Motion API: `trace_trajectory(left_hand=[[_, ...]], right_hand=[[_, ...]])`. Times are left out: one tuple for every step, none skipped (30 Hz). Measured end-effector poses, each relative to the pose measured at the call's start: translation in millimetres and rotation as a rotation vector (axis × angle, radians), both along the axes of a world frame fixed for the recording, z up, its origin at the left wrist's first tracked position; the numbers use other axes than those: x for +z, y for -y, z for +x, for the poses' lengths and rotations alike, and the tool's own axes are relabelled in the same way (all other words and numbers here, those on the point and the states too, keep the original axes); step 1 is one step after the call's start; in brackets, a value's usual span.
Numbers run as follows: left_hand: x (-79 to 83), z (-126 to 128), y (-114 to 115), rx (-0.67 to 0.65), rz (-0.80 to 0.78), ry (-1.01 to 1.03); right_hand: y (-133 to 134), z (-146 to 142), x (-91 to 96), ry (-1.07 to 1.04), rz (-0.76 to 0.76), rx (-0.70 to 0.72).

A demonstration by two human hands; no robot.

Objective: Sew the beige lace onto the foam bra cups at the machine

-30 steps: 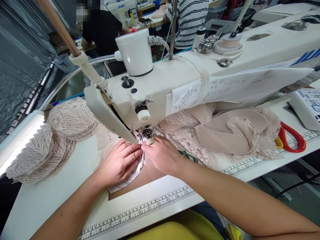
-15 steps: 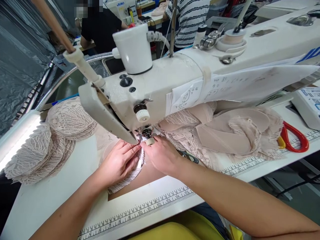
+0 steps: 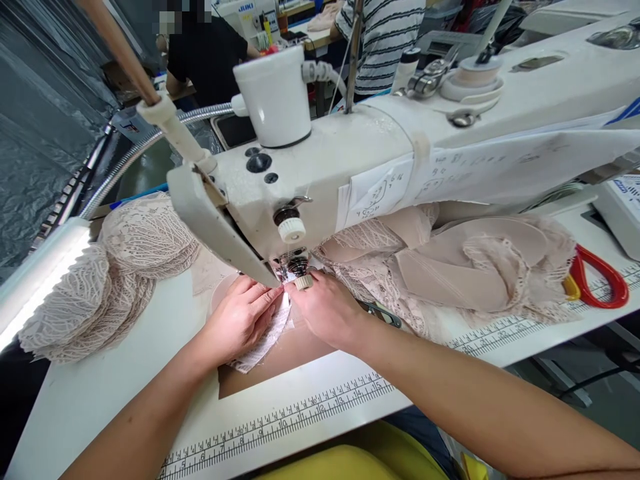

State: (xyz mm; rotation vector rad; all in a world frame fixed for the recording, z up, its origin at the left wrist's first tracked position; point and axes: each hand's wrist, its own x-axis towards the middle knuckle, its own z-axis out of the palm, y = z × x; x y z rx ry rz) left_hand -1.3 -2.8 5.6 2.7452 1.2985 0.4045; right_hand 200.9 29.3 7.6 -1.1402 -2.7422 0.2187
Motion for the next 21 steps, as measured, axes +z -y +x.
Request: trace_trajectory(left_hand=[[-1.2,-1,-1,0.001,0.001,-0.002],[-2.0,-1,-1,0.004,0.003,-0.002],[-2.1,-1,-2,0.007,0.006,0.0],[-1.8,-1,-3,0.01,0.01,0.005],[-1.0,-1,-3,0.012,0.011,0.01],[0.1,-1,-4,0.014,0.009,0.014],[1.3,-1,-5,0.017,0.004,0.015],[2.6,-1,-5,0.02,-0.002,0.014],[3.6,-2,-6,0.027,-0.009,0.011],[4.4,-2,-6,0.037,-0.013,0.007],[5.0,-2,-6,0.048,-0.016,0.002],[5.4,-2,-7,0.058,-0.018,-0.004],[5.7,-2,-7,0.066,-0.021,-0.009],[6.0,-2,-6,0.073,-0.026,-0.015],[6.4,-2,-6,0.079,-0.029,-0.023],[6.9,-2,-6,0.083,-0.034,-0.032],[7.6,-2,-5,0.087,-0.039,-0.042],[8.4,-3,-5,0.091,-0.043,-0.051],[9.3,-4,-4,0.09,-0.046,-0.058],[10.5,-5,-3,0.085,-0.05,-0.062],[11.8,-6,-1,0.076,-0.054,-0.06]], right_hand=[[0,1,-0.2,-0.011,0.006,0.005],[0,1,-0.5,-0.024,0.01,0.013],[-1,2,-1.0,-0.039,0.015,0.021],[-1,2,-1.6,-0.053,0.019,0.027],[-1,2,-2.5,-0.061,0.021,0.032],[-1,3,-3.4,-0.065,0.021,0.036],[-2,3,-4.5,-0.065,0.023,0.036],[-2,3,-5.5,-0.066,0.025,0.036],[-2,3,-6.5,-0.071,0.029,0.038],[-2,2,-7.2,-0.08,0.035,0.042],[-3,2,-7.8,-0.09,0.043,0.048],[-3,2,-8.0,-0.099,0.05,0.053],[-3,2,-8.0,-0.106,0.056,0.056],[-3,1,-7.8,-0.112,0.059,0.056],[-2,1,-7.3,-0.115,0.062,0.054],[-2,2,-6.7,-0.119,0.064,0.053],[-2,2,-6.1,-0.126,0.064,0.054],[-2,2,-5.5,-0.136,0.061,0.056],[-2,3,-5.1,-0.149,0.055,0.062],[-2,4,-4.8,-0.161,0.045,0.068],[-2,5,-4.6,-0.174,0.033,0.073]])
